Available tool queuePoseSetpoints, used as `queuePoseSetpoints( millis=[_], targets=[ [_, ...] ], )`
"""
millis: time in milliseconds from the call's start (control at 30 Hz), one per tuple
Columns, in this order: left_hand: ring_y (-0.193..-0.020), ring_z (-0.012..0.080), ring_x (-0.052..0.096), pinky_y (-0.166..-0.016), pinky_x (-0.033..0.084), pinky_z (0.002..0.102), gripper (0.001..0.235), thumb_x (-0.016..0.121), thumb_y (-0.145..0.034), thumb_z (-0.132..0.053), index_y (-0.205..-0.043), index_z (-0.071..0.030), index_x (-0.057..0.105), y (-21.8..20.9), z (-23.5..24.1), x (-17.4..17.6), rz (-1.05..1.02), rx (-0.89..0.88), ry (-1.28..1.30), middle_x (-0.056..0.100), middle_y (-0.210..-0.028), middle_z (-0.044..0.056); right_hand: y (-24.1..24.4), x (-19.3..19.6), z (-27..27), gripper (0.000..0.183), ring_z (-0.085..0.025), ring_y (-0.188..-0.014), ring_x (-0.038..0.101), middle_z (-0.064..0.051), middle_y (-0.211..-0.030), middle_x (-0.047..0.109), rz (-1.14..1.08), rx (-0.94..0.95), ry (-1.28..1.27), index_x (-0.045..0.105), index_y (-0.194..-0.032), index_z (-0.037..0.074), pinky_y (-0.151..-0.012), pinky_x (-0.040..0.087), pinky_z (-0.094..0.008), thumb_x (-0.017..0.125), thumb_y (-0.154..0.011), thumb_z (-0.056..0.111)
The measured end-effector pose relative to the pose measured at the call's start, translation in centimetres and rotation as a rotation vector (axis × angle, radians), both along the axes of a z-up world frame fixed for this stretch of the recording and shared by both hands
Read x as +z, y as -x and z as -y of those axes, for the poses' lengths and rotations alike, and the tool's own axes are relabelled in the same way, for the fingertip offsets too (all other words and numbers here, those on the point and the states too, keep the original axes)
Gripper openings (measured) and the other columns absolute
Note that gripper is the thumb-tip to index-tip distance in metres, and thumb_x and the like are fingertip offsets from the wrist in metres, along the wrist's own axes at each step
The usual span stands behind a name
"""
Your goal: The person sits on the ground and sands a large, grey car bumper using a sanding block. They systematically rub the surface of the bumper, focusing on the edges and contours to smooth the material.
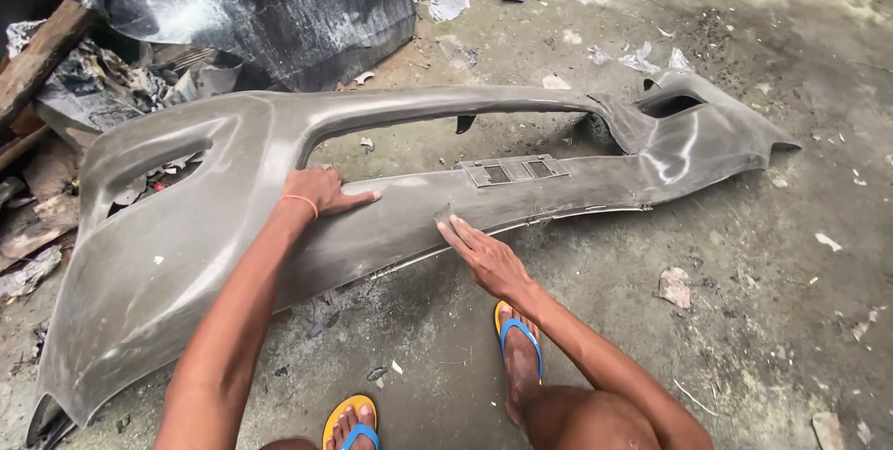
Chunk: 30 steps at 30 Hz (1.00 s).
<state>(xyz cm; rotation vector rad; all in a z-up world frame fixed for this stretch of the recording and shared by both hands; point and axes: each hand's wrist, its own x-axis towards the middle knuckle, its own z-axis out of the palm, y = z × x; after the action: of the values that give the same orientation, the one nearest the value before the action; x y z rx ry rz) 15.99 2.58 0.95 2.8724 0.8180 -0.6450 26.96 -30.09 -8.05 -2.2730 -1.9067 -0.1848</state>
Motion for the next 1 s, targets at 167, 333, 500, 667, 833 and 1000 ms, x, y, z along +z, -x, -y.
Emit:
queuePoseSetpoints(
  millis=[167,333,500,667,833,1000],
  targets=[
    [-0.133,0.026,0.061,-0.109,0.049,0.043,0.102,0.03,-0.075,-0.097,-0.129,-0.02,0.071,2.0,0.1,2.5,-0.024,-0.01,0.001,0.069,-0.137,0.009,1.3,4.2,1.3,0.079,-0.032,-0.137,0.053,-0.023,-0.151,0.05,-0.027,0.063,-0.01,0.035,-0.158,0.01,-0.107,0.049,-0.042,0.05,-0.083,-0.012],
    [-0.134,0.0265,0.06,-0.11,0.048,0.042,0.099,0.035,-0.075,-0.096,-0.132,-0.024,0.07,4.7,-0.5,3.0,-0.029,0.02,-0.008,0.069,-0.138,0.009,0.7,6.8,3.2,0.066,-0.037,-0.127,0.061,-0.026,-0.144,0.056,-0.012,0.081,0.036,0.049,-0.148,0.009,-0.095,0.056,-0.046,0.047,-0.085,-0.011],
    [-0.134,0.0257,0.06,-0.111,0.048,0.041,0.096,0.035,-0.073,-0.096,-0.133,-0.028,0.069,8.9,-1.3,0.8,-0.076,0.066,0.03,0.069,-0.137,0.008,-1.5,8.9,4.8,0.06,-0.036,-0.118,0.067,-0.023,-0.141,0.06,-0.048,0.003,0.073,0.052,-0.145,0.011,-0.091,0.058,-0.045,0.05,-0.087,-0.003],
    [-0.134,0.025,0.06,-0.112,0.048,0.041,0.094,0.035,-0.074,-0.095,-0.133,-0.03,0.069,11.6,-2.5,-0.8,-0.088,0.11,0.064,0.069,-0.137,0.008,-3.6,10.4,4.1,0.058,-0.041,-0.107,0.07,-0.019,-0.14,0.062,-0.011,-0.066,0.177,0.051,-0.145,0.015,-0.087,0.059,-0.053,0.049,-0.089,0.005],
    [-0.131,0.0262,0.062,-0.11,0.049,0.043,0.095,0.031,-0.076,-0.096,-0.133,-0.03,0.069,12.3,-2.5,-1.3,-0.027,0.103,0.051,0.07,-0.134,0.008,-4.6,7.3,0.2,0.032,-0.036,-0.087,0.078,-0.019,-0.101,0.078,0.109,-0.149,0.408,0.064,-0.12,0.015,-0.073,0.063,-0.049,0.052,-0.091,0.011],
    [-0.128,0.0272,0.064,-0.107,0.051,0.043,0.09,0.033,-0.078,-0.093,-0.135,-0.032,0.066,12.5,-1.7,-1.0,-0.005,0.099,0.054,0.072,-0.132,0.009,-4.5,-3.4,-4.7,0.018,-0.033,-0.08,0.078,-0.016,-0.086,0.077,-0.044,-0.275,0.339,0.07,-0.102,0.015,-0.063,0.063,-0.045,0.058,-0.091,0.019]
  ],
)
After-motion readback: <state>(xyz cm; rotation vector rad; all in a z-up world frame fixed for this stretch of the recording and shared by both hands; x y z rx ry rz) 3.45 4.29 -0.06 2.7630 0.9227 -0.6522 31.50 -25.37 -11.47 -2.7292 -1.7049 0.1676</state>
